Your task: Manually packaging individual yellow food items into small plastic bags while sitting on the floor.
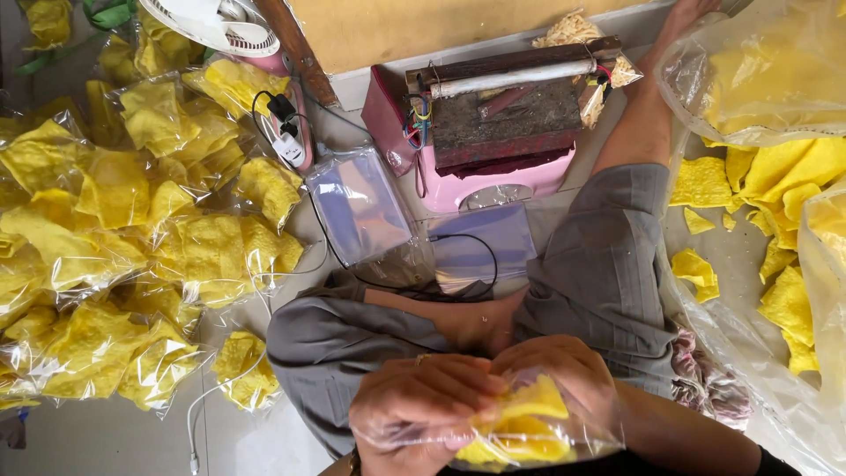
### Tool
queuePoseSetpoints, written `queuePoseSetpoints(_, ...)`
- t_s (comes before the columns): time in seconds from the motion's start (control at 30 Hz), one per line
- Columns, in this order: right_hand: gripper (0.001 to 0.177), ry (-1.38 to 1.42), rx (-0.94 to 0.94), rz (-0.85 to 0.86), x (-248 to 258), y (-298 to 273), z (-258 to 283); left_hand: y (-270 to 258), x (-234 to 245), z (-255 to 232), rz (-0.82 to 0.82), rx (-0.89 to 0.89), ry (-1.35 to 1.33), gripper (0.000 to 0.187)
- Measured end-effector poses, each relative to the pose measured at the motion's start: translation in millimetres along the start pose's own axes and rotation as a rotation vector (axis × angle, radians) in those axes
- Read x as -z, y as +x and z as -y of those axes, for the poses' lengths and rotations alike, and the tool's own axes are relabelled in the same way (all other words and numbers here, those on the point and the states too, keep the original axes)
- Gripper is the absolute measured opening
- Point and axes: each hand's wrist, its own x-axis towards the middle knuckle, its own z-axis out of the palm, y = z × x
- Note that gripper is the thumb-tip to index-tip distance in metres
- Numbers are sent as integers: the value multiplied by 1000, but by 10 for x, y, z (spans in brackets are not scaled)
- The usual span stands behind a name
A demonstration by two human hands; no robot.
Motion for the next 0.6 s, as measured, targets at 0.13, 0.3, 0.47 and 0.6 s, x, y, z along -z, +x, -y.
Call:
queuePoseSetpoints(0.13, 42, 5, -47, 54, -22, -147, -202, -45, -230, -94, -302, 126, 107, 11)
queuePoseSetpoints(0.3, 63, 130, -410, 314, 37, -170, -549, -607, 703, -26, -623, 530, 1290, 8)
queuePoseSetpoints(0.47, 49, 110, -538, -12, 564, -319, -888, 45, 1440, -338, -1259, -119, 830, 85)
queuePoseSetpoints(0.6, 39, -204, -833, -507, 1241, -765, -1741, -134, 1424, 485, -1423, 570, 180, 38)
